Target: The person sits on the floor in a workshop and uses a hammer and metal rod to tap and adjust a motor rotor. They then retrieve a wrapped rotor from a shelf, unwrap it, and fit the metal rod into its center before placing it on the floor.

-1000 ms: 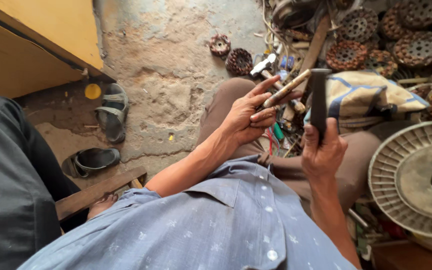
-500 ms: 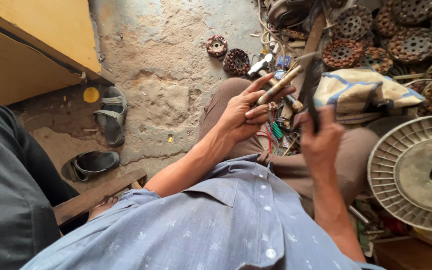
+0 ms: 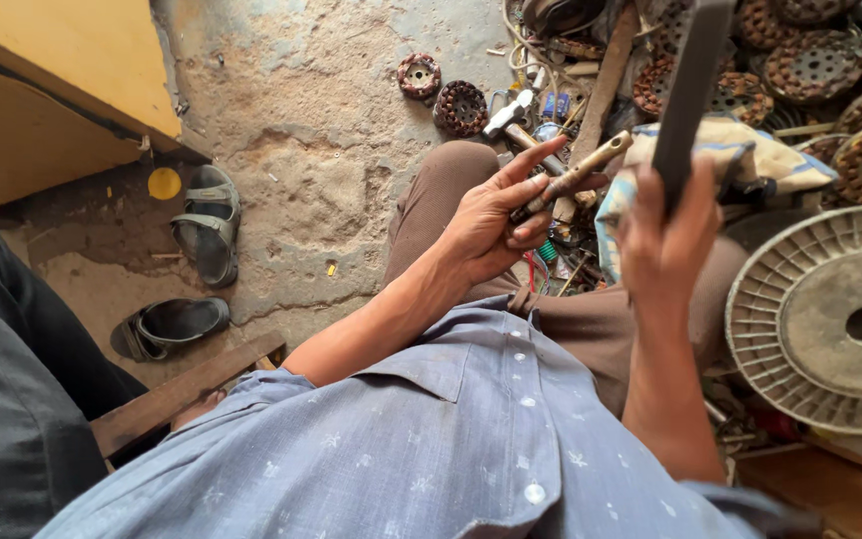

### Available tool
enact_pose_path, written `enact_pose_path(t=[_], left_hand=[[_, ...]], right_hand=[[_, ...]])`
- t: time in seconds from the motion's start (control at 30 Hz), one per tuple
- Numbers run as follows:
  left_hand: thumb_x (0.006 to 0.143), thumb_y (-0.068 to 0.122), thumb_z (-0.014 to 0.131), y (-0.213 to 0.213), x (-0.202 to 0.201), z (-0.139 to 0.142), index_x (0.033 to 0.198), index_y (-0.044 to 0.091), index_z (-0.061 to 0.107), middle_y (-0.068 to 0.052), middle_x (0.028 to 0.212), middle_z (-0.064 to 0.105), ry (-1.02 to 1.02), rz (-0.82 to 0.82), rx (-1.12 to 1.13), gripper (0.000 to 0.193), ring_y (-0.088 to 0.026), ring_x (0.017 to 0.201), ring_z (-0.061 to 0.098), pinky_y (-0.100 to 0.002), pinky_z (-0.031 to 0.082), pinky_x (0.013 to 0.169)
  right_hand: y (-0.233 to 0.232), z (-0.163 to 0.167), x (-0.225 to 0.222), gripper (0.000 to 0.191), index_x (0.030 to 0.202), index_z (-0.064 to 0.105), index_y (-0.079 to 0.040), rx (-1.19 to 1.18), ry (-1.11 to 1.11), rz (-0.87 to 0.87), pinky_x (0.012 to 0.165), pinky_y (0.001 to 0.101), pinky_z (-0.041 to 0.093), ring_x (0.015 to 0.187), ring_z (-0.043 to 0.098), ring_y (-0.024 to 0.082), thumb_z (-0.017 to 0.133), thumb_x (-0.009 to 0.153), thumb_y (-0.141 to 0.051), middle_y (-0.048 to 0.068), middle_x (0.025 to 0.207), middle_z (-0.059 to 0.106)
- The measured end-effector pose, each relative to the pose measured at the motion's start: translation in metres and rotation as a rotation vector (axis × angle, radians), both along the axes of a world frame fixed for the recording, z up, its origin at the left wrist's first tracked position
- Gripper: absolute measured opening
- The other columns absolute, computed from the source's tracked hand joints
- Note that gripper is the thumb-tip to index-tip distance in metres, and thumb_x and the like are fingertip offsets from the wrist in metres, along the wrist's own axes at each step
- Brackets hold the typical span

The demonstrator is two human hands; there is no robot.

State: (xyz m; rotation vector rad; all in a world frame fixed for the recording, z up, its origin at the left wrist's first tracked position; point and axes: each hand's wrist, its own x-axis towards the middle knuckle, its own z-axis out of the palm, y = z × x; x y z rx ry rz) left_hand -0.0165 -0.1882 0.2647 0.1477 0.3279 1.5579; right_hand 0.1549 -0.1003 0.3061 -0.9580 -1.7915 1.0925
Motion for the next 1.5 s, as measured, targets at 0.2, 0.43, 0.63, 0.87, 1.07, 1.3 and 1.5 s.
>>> enact_pose_path(t=[0.2,0.43,0.63,0.87,1.07,1.3,1.5], left_hand=[[0.115,0.009,0.039,-0.004,-0.003,-0.012,0.165,0.017,0.034,-0.019,0.126,0.062,0.029,0.011,0.070,0.051,-0.007,0.053,0.037,-0.020,0.033,0.048],[0.114,0.015,0.034,0.005,0.001,-0.014,0.160,0.019,0.033,-0.028,0.132,0.066,-0.109,-0.085,0.078,0.047,-0.002,0.046,0.036,-0.015,0.032,0.041],[0.119,0.011,0.030,0.005,0.001,-0.016,0.165,0.020,0.034,-0.023,0.135,0.060,-0.045,-0.094,0.029,0.047,-0.003,0.048,0.035,-0.017,0.032,0.044],[0.115,0.013,0.033,0.008,-0.002,-0.025,0.158,0.018,0.039,-0.030,0.139,0.060,-0.140,-0.080,0.055,0.043,-0.003,0.046,0.036,-0.017,0.033,0.043],[0.116,0.013,0.034,0.011,-0.005,-0.025,0.157,0.016,0.040,-0.029,0.136,0.059,-0.096,-0.031,0.043,0.042,-0.004,0.046,0.039,-0.017,0.033,0.043],[0.115,0.014,0.034,0.007,-0.001,-0.013,0.156,0.014,0.038,-0.030,0.141,0.057,-0.129,-0.044,-0.032,0.041,-0.002,0.046,0.038,-0.016,0.032,0.042],[0.116,0.015,0.034,0.007,0.004,-0.001,0.160,0.017,0.037,-0.030,0.143,0.056,-0.121,-0.156,0.019,0.044,-0.001,0.046,0.036,-0.016,0.030,0.043]], right_hand=[[-0.037,-0.009,0.038,0.023,0.105,0.061,-0.005,0.397,-0.468,0.077,0.063,0.0463,0.046,0.069,0.066,0.036,0.066,0.112,-0.026,0.016,0.072,0.063],[-0.040,-0.012,0.041,0.021,0.101,0.061,-0.004,0.400,-0.593,0.071,0.062,0.0517,0.045,0.075,0.064,0.046,0.069,0.106,-0.023,0.021,0.078,0.065],[-0.039,-0.008,0.038,0.022,0.102,0.058,-0.003,0.303,-0.498,0.047,0.061,0.0519,0.046,0.073,0.064,0.046,0.066,0.108,-0.023,0.024,0.075,0.062],[-0.040,-0.017,0.033,0.028,0.100,0.054,-0.006,0.092,-0.198,-0.088,0.058,0.0494,0.047,0.061,0.064,0.042,0.060,0.108,-0.032,0.020,0.067,0.059],[-0.035,-0.024,0.035,0.029,0.109,0.060,-0.004,0.310,-0.463,-0.011,0.060,0.0532,0.045,0.077,0.065,0.050,0.061,0.111,-0.033,0.025,0.078,0.064],[-0.023,-0.026,0.030,0.026,0.101,0.058,-0.005,0.331,-0.486,0.055,0.058,0.0420,0.047,0.068,0.066,0.030,0.065,0.115,-0.026,0.015,0.075,0.067],[0.009,0.011,0.012,0.026,0.100,0.049,-0.009,-0.129,0.194,0.104,0.046,0.0208,0.040,0.052,0.051,0.006,0.073,0.100,-0.018,0.008,0.094,0.069]])
